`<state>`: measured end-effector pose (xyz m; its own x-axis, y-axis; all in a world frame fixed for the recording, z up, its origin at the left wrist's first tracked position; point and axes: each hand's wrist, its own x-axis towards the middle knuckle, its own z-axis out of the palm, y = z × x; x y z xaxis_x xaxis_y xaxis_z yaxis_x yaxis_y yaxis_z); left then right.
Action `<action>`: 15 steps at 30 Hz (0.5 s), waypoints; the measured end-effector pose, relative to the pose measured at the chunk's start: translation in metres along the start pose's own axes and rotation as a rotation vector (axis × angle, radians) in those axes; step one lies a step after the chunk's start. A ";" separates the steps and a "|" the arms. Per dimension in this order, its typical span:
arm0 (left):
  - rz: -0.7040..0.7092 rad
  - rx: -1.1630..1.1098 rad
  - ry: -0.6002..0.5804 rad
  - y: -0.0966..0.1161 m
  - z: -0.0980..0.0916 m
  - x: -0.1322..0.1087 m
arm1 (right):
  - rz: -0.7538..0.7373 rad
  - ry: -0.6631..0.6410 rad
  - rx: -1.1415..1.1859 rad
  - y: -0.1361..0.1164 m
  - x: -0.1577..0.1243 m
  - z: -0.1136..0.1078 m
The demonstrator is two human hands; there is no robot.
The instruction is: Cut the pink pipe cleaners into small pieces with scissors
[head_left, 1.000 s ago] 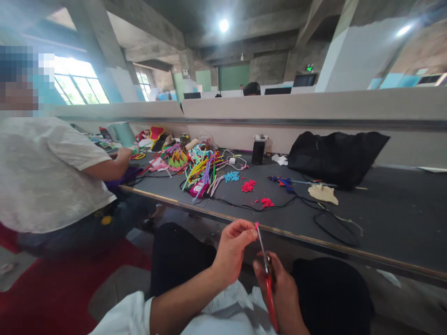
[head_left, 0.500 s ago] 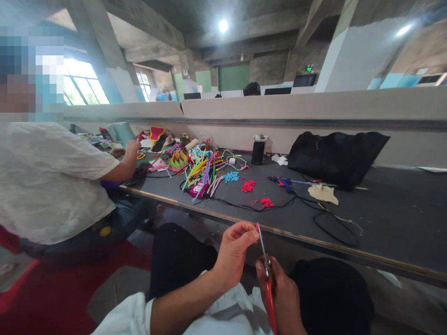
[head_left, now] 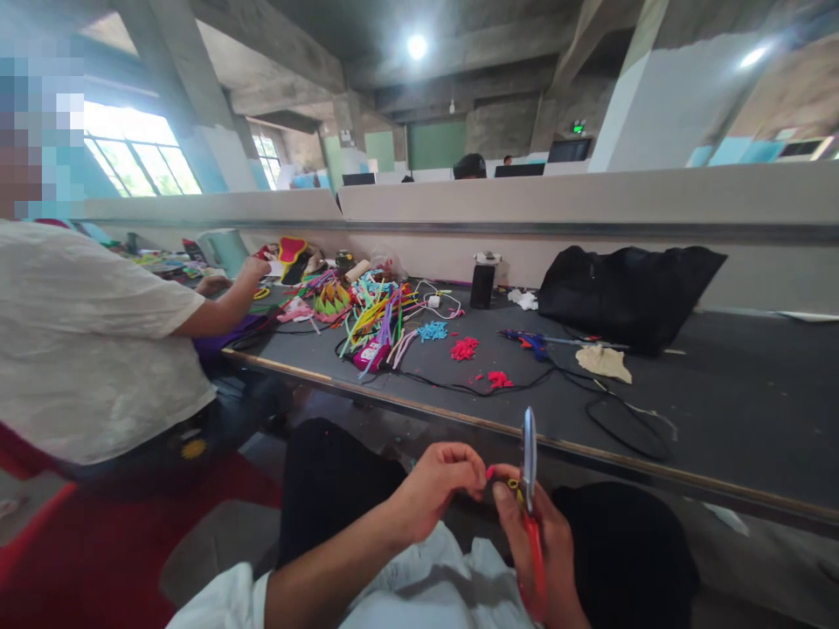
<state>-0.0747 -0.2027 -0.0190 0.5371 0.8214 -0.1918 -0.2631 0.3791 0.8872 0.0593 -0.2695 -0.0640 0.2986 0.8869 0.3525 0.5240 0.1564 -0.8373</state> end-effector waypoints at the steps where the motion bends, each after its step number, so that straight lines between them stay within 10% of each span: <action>1: -0.053 0.015 -0.013 -0.003 -0.003 0.000 | -0.022 0.002 0.010 -0.001 0.000 -0.001; 9: -0.072 0.228 -0.010 -0.012 -0.007 0.000 | -0.129 -0.068 -0.009 0.001 0.002 -0.004; 15: 0.729 1.137 0.048 -0.012 -0.006 -0.001 | -0.060 -0.058 -0.042 0.009 0.007 -0.006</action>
<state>-0.0764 -0.2055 -0.0319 0.5268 0.7056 0.4739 0.3426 -0.6865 0.6414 0.0708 -0.2647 -0.0673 0.2198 0.9002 0.3760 0.5729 0.1929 -0.7966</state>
